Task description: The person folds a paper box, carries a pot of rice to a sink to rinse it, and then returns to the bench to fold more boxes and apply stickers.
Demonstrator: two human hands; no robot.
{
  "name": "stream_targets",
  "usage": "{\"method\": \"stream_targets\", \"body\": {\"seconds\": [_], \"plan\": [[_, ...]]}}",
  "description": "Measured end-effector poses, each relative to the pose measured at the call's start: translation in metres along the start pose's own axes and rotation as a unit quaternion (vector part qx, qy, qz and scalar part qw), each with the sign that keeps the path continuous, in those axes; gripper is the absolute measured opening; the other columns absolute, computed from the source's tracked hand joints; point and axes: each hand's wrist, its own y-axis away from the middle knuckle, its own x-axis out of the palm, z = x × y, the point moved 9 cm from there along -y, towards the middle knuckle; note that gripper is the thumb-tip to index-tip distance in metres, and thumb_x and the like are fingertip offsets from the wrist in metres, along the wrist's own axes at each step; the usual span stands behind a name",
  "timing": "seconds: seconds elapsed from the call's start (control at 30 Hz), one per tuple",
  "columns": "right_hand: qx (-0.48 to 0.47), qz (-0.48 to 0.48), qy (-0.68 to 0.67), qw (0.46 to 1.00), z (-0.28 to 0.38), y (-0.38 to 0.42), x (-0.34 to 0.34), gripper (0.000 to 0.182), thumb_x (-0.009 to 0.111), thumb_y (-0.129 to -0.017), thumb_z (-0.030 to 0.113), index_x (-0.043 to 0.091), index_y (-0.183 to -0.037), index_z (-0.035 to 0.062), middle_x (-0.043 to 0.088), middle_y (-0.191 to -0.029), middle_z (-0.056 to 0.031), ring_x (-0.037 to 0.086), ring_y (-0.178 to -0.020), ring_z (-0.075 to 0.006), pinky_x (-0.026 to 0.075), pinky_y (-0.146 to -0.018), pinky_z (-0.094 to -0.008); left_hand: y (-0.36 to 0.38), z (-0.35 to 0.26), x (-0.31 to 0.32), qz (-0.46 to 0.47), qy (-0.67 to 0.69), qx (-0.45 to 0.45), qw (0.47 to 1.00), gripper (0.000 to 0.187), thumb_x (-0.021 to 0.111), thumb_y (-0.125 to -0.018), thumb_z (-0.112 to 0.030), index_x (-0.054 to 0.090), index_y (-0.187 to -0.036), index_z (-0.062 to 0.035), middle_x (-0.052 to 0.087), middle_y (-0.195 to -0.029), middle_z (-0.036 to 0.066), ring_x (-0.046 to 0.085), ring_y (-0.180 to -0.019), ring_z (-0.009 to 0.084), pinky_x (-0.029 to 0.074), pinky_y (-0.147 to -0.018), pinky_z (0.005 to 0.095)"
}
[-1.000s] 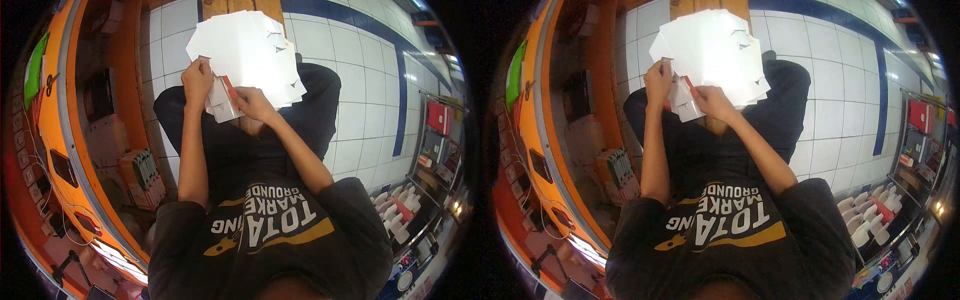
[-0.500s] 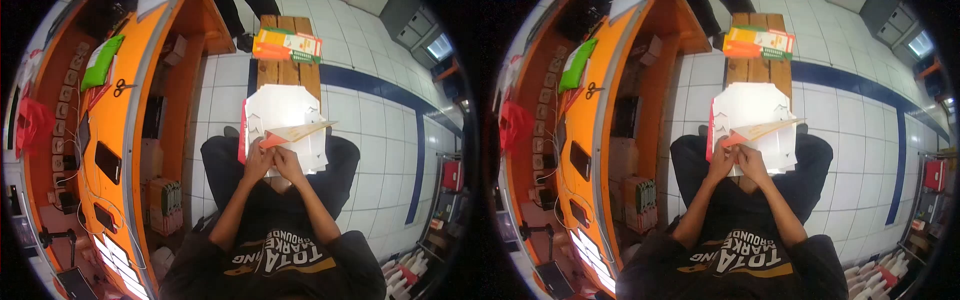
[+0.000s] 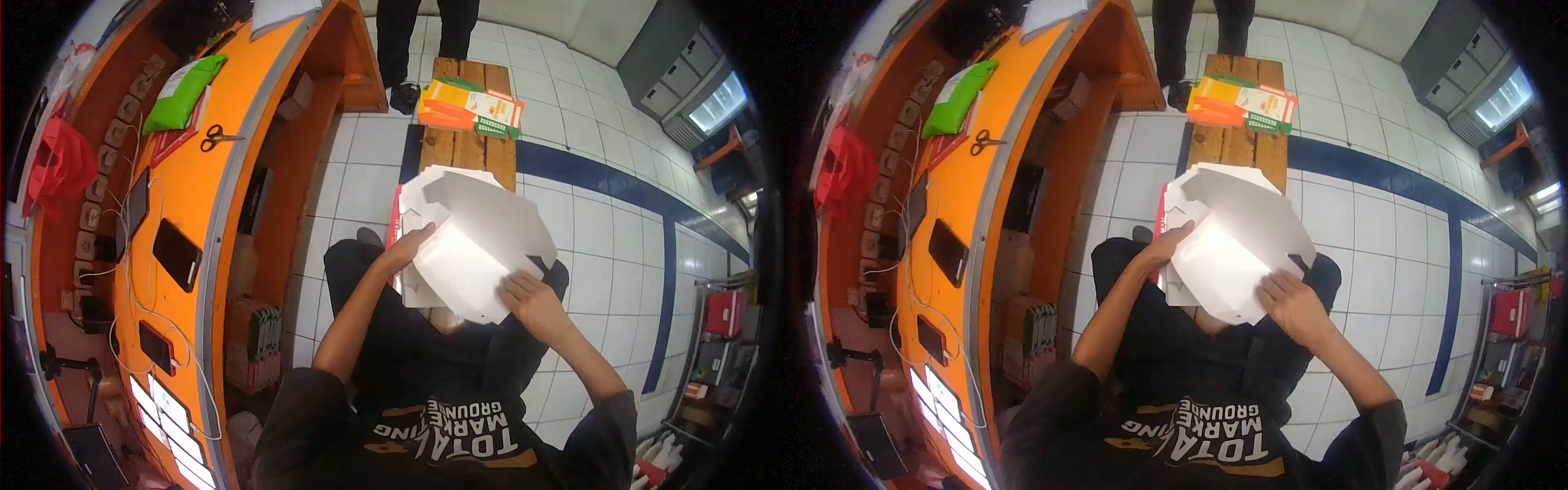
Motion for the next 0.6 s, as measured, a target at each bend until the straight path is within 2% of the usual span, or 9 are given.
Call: {"method": "stream_targets", "body": {"seconds": [0.03,0.07,0.13,0.2,0.23,0.4,0.43,0.5,0.6], "plan": [[0.009,0.024,-0.024,0.999,0.000,0.005,0.010,0.030,0.061,-0.078,0.009,0.062,-0.106,-0.0012,0.065,-0.103,-0.0159,0.063,-0.106,-0.0316,0.051,-0.093,-0.0394,-0.001,0.000,0.005,-0.012,-0.052,-0.015,0.998,0.046,0.047,-0.102,-0.036,0.058,-0.128,0.0003,0.063,-0.121,0.014,0.058,-0.114,0.0228,0.044,-0.100,0.0356],[0.018,0.047,-0.047,0.998,-0.001,0.010,0.019,0.025,0.058,-0.078,0.008,0.063,-0.102,-0.0009,0.065,-0.099,-0.0141,0.064,-0.102,-0.0306,0.051,-0.090,-0.0390,0.008,-0.025,0.012,-0.035,-0.203,0.128,0.970,0.042,0.050,-0.099,-0.031,0.058,-0.128,-0.0016,0.062,-0.123,0.015,0.056,-0.117,0.0255,0.042,-0.102,0.0375],[0.036,0.050,-0.074,0.995,-0.001,0.014,0.026,0.020,0.058,-0.079,0.009,0.063,-0.097,0.0012,0.064,-0.083,-0.0106,0.066,-0.083,-0.0295,0.054,-0.077,-0.0393,0.063,-0.069,0.047,-0.078,-0.473,0.390,0.786,0.038,0.058,-0.093,-0.022,0.060,-0.126,-0.0054,0.059,-0.127,0.017,0.051,-0.124,0.0307,0.038,-0.107,0.0412],[0.072,0.084,-0.143,0.984,-0.004,0.012,0.040,0.018,0.059,-0.081,0.009,0.064,-0.097,0.0023,0.065,-0.078,-0.0117,0.067,-0.075,-0.0313,0.054,-0.071,-0.0406,0.102,-0.072,0.076,0.071,-0.396,0.399,0.824,0.039,0.064,-0.081,-0.011,0.064,-0.120,-0.0077,0.055,-0.132,0.018,0.043,-0.131,0.0359,0.032,-0.112,0.0440],[0.084,0.077,-0.187,0.976,-0.003,0.010,0.044,0.015,0.061,-0.082,0.009,0.065,-0.096,0.0028,0.065,-0.076,-0.0122,0.066,-0.072,-0.0322,0.054,-0.069,-0.0408,0.121,-0.083,0.092,0.096,-0.394,0.399,0.822,0.030,0.065,-0.078,-0.004,0.066,-0.108,-0.0044,0.061,-0.120,0.014,0.050,-0.122,0.0332,0.036,-0.108,0.0440],[0.184,0.124,-0.426,0.877,-0.018,0.004,0.075,0.010,0.067,-0.088,0.013,0.067,-0.091,0.0040,0.066,-0.071,-0.0151,0.063,-0.061,-0.0317,0.050,-0.060,-0.0373,0.127,-0.057,0.084,0.125,-0.386,0.345,0.847,0.016,0.064,-0.080,0.003,0.066,-0.095,-0.0025,0.063,-0.096,0.008,0.057,-0.105,0.0267,0.043,-0.094,0.0391],[0.178,0.092,-0.446,0.873,-0.023,0.006,0.079,0.012,0.067,-0.090,0.014,0.067,-0.090,0.0024,0.064,-0.067,-0.0104,0.058,-0.056,-0.0201,0.048,-0.057,-0.0321,0.124,-0.050,0.073,0.123,-0.343,0.333,0.870,0.015,0.065,-0.080,0.002,0.066,-0.095,-0.0028,0.063,-0.097,0.008,0.057,-0.105,0.0263,0.043,-0.094,0.0380],[0.230,0.106,-0.541,0.802,-0.031,0.020,0.110,0.015,0.065,-0.093,0.015,0.066,-0.089,0.0006,0.063,-0.067,-0.0053,0.055,-0.060,-0.0134,0.047,-0.058,-0.0296,0.127,-0.053,0.061,0.126,-0.273,0.302,0.905,0.012,0.067,-0.083,-0.003,0.068,-0.095,-0.0049,0.064,-0.100,0.007,0.056,-0.107,0.0248,0.041,-0.098,0.0385],[0.253,0.122,-0.619,0.733,-0.029,0.027,0.129,0.021,0.061,-0.097,0.017,0.065,-0.091,-0.0030,0.061,-0.072,0.0017,0.055,-0.067,-0.0068,0.045,-0.060,-0.0254,0.132,-0.054,0.065,0.124,-0.344,0.357,0.860,0.011,0.066,-0.085,-0.005,0.069,-0.095,-0.0067,0.063,-0.102,0.007,0.056,-0.108,0.0251,0.036,-0.103,0.0411]]}}
